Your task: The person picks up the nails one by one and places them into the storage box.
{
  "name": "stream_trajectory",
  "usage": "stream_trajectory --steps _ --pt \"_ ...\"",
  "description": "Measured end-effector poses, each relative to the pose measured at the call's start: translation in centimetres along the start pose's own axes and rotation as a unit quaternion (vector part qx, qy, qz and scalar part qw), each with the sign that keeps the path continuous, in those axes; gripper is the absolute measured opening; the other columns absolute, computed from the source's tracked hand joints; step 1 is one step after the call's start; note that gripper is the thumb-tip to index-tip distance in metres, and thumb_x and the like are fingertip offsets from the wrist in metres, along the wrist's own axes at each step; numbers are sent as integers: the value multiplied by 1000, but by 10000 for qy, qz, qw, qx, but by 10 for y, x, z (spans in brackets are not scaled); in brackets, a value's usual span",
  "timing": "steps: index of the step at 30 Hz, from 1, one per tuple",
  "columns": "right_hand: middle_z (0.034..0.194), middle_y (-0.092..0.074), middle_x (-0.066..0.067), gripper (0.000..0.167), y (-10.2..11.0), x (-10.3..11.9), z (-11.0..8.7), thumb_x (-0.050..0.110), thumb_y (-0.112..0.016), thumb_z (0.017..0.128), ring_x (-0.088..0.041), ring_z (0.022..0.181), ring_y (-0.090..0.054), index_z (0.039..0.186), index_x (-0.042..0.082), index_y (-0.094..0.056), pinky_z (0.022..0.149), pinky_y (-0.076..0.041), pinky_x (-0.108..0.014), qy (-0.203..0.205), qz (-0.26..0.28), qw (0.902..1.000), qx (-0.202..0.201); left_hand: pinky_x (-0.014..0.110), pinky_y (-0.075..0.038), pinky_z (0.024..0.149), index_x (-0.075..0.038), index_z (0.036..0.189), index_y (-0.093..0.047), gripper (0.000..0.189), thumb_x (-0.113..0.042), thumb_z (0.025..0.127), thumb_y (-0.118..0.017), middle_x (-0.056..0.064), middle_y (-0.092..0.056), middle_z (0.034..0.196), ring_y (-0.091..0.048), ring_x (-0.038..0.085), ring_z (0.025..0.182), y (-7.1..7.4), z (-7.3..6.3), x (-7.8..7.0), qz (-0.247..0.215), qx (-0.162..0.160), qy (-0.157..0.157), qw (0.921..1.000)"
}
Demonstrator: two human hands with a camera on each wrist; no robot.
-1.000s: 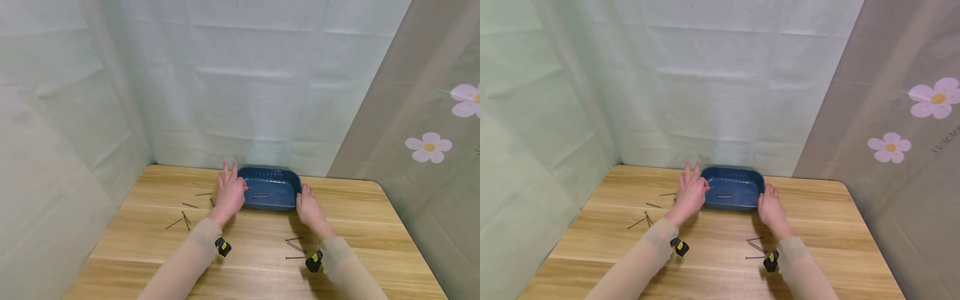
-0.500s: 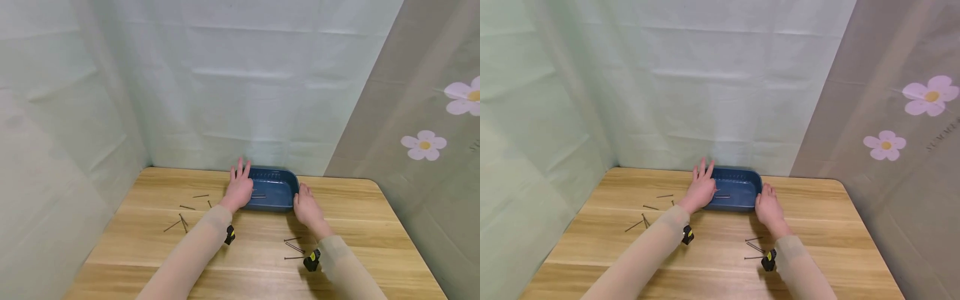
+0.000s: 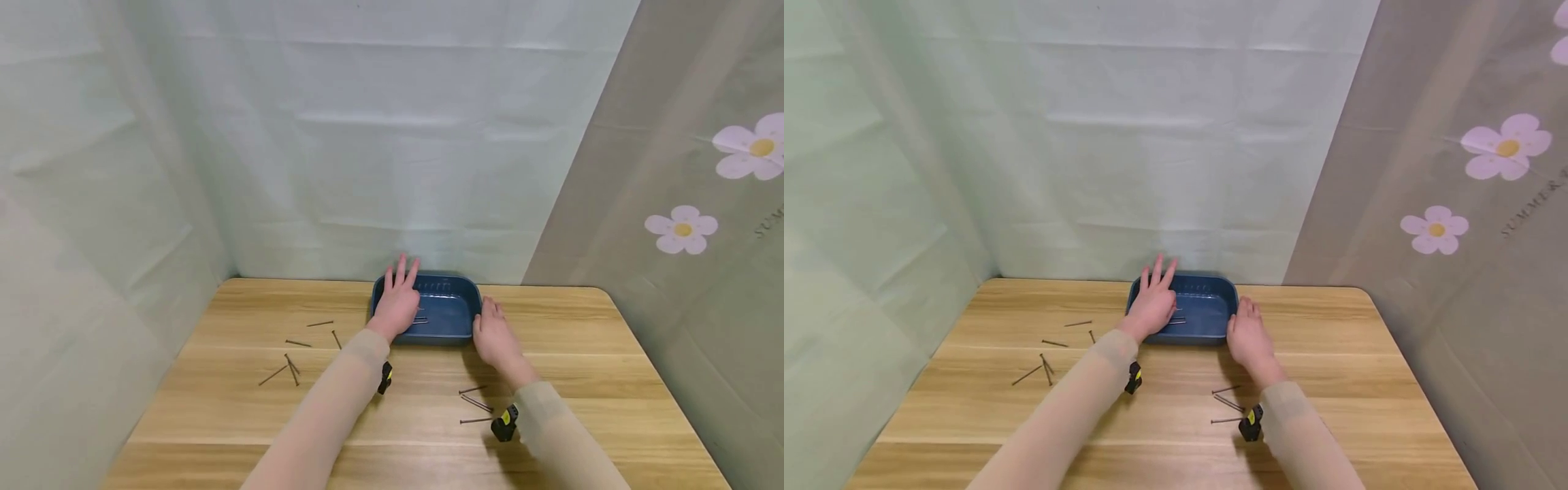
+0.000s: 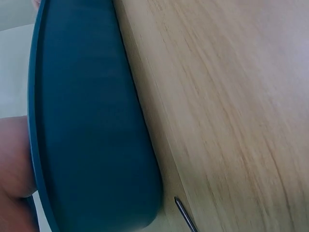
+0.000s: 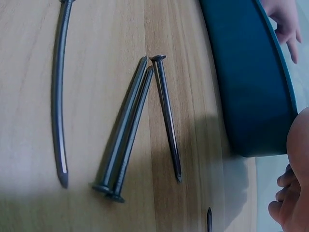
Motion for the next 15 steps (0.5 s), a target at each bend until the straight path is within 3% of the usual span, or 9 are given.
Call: stream_trajectory --steps 9,15 --pt "168 -25 -37 60 -2 2 -1 18 -33 114 -56 155 -23 159 -21 -20 127 -22 -59 8 -2 10000 28 63 -4 129 -17 90 -81 14 -20 103 -75 13 0 180 14 43 162 -9 4 -1 387 227 89 9990" --pt "167 -26 -38 61 1 5 0 17 -34 113 -56 155 -24 159 -21 -21 127 -23 -59 74 20 10000 -14 63 1 129 -16 94 -82 18 -12 105 -69 13 0 180 16 43 162 -11 5 0 325 270 150 9990"
Point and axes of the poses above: each hand's wrist, its own z-axis towards the middle knuckle, its own y-axis out of the back of the hand, x = y × z, the point moved 7 cm from there along z, towards the middle knuckle
